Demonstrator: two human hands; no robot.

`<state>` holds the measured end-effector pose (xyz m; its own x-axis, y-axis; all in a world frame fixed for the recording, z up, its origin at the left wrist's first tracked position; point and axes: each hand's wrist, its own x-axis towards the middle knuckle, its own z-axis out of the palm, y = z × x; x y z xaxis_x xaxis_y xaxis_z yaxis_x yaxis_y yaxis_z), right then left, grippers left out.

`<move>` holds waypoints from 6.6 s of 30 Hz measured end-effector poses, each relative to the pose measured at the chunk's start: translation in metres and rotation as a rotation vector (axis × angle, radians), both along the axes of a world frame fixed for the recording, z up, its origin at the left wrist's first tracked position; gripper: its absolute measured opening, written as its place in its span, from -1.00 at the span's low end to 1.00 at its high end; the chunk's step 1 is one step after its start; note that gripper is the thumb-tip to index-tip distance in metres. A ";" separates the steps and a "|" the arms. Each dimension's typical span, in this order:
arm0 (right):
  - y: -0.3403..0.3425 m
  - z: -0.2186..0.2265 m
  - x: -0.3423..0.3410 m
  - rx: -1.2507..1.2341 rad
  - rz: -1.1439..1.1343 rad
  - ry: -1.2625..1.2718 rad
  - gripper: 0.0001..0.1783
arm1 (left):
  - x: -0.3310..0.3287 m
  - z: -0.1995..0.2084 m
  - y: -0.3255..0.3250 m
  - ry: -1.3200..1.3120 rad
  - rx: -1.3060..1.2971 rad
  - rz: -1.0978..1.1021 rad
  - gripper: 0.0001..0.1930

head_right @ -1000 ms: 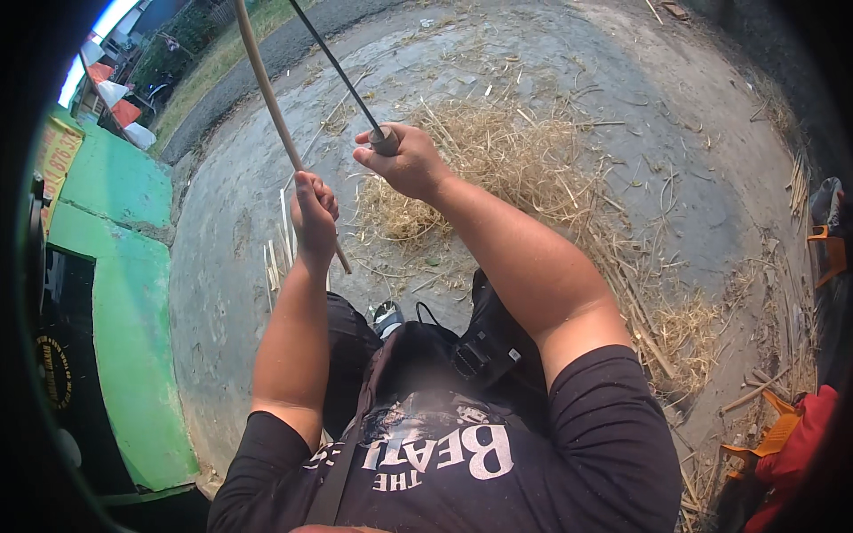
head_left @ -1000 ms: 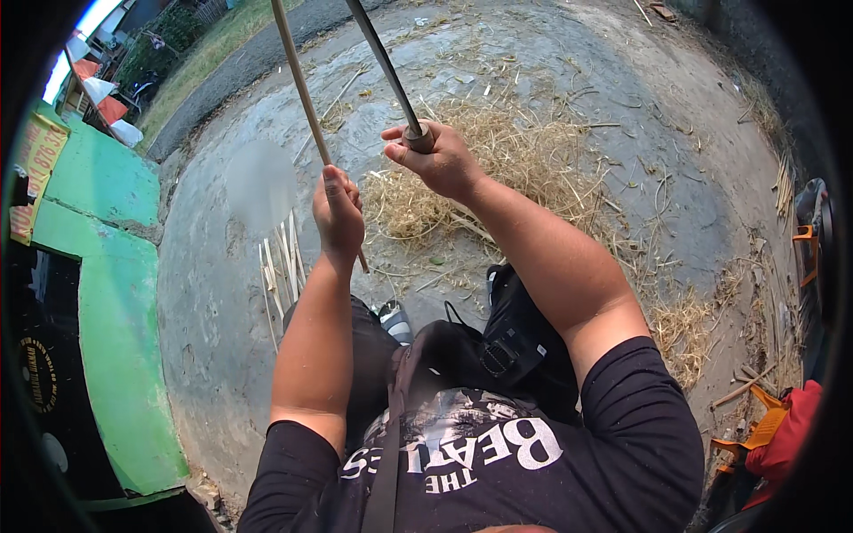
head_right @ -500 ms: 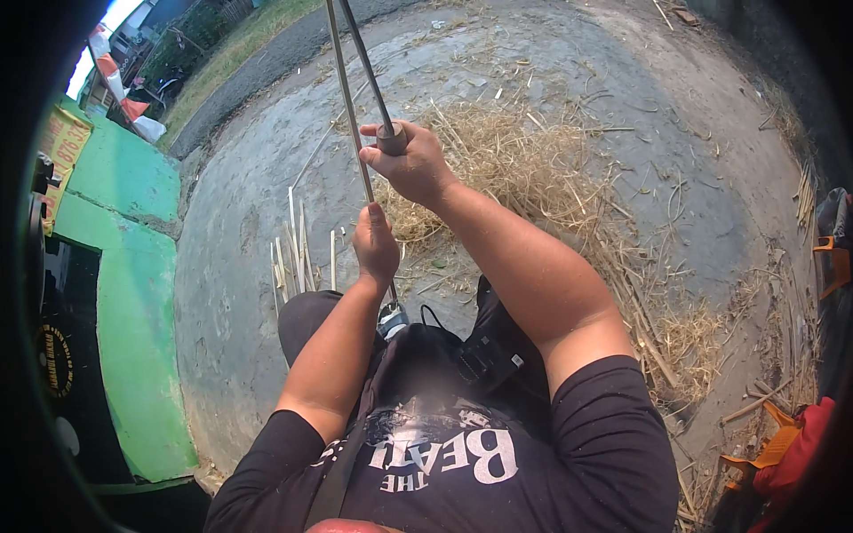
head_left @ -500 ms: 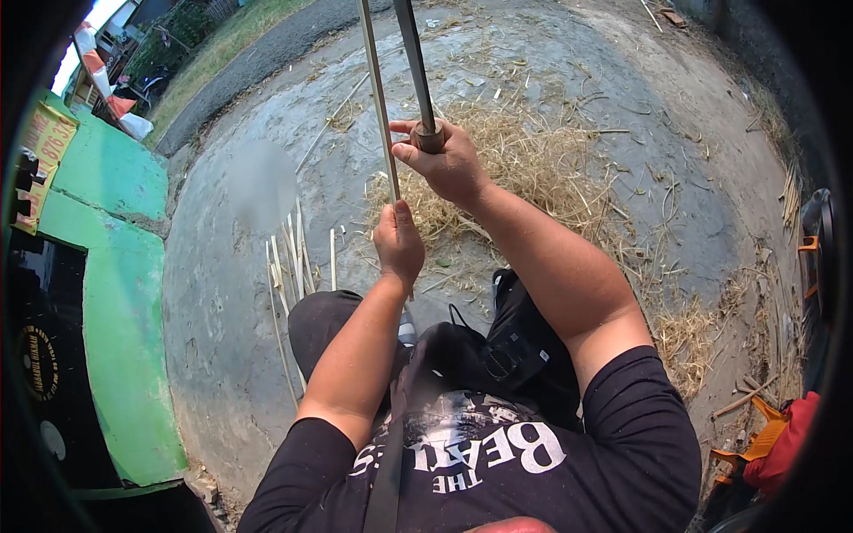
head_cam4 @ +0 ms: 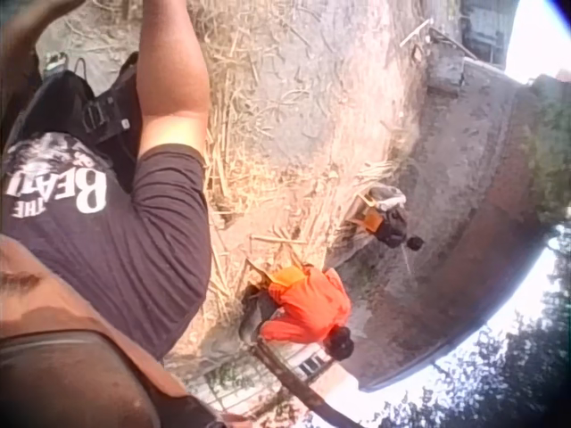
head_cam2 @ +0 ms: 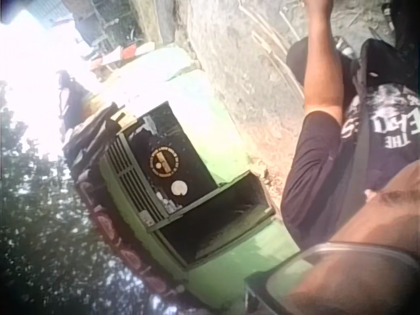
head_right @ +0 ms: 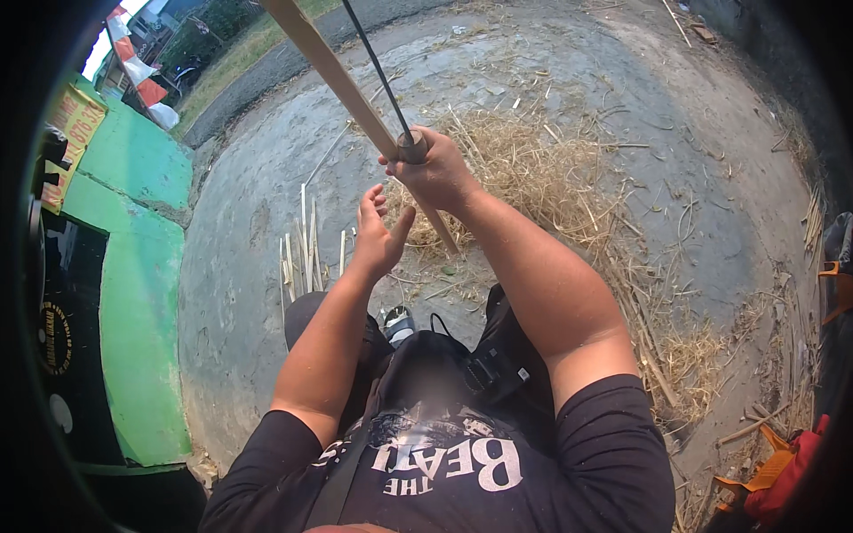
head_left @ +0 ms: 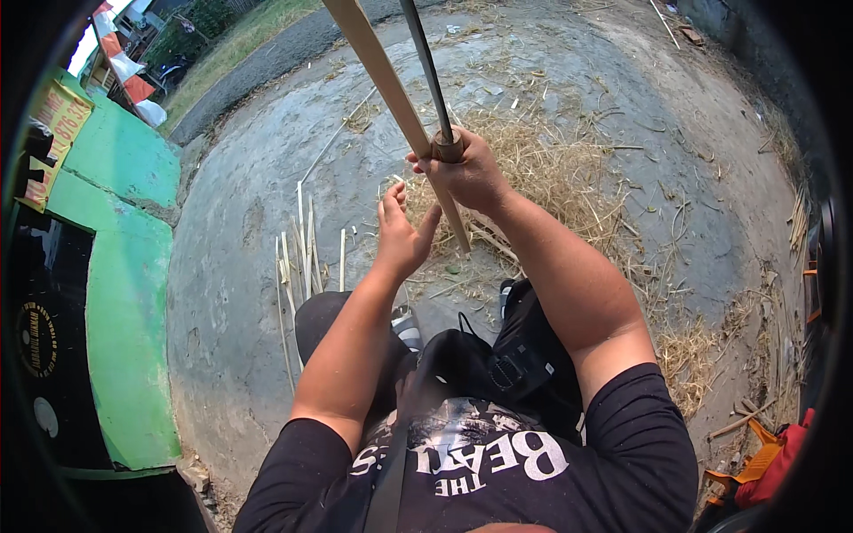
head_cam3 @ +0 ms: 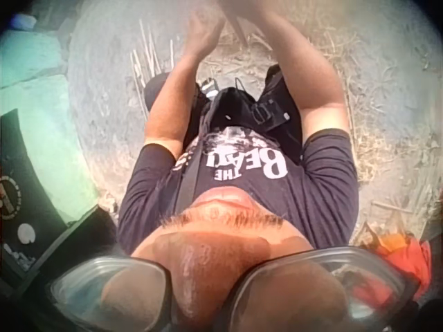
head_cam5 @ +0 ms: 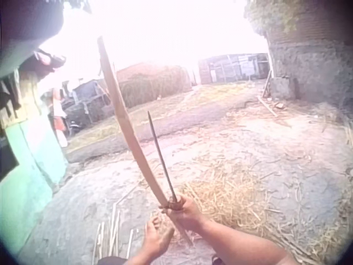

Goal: The person scrapes and trims bamboo sticks using a knife, setting them down and picking up other sticks to scrape.

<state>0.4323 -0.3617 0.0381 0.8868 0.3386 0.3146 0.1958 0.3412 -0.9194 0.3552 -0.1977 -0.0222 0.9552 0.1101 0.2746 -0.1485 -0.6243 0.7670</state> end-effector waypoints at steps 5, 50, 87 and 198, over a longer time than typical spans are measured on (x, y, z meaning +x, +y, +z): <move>-0.007 -0.001 -0.002 -0.288 -0.093 -0.202 -0.82 | -0.024 0.164 0.078 -0.941 0.588 0.074 -0.32; -0.018 0.014 0.001 -0.658 -0.473 -0.926 -0.87 | -0.259 0.117 0.205 0.734 0.198 0.240 -0.58; 0.044 -0.038 -0.036 -1.260 0.088 -0.724 -0.85 | -0.350 0.013 0.147 0.511 0.219 0.292 -0.35; 0.046 -0.045 -0.010 -1.268 0.002 -0.685 -0.89 | -0.346 0.008 0.163 0.654 -0.151 0.282 -0.41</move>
<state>0.4224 -0.3158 -0.0067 0.6868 0.7086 0.1620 0.7151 -0.6188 -0.3250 0.0089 -0.0351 -0.0143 0.8485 0.3675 -0.3808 0.5208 -0.4518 0.7243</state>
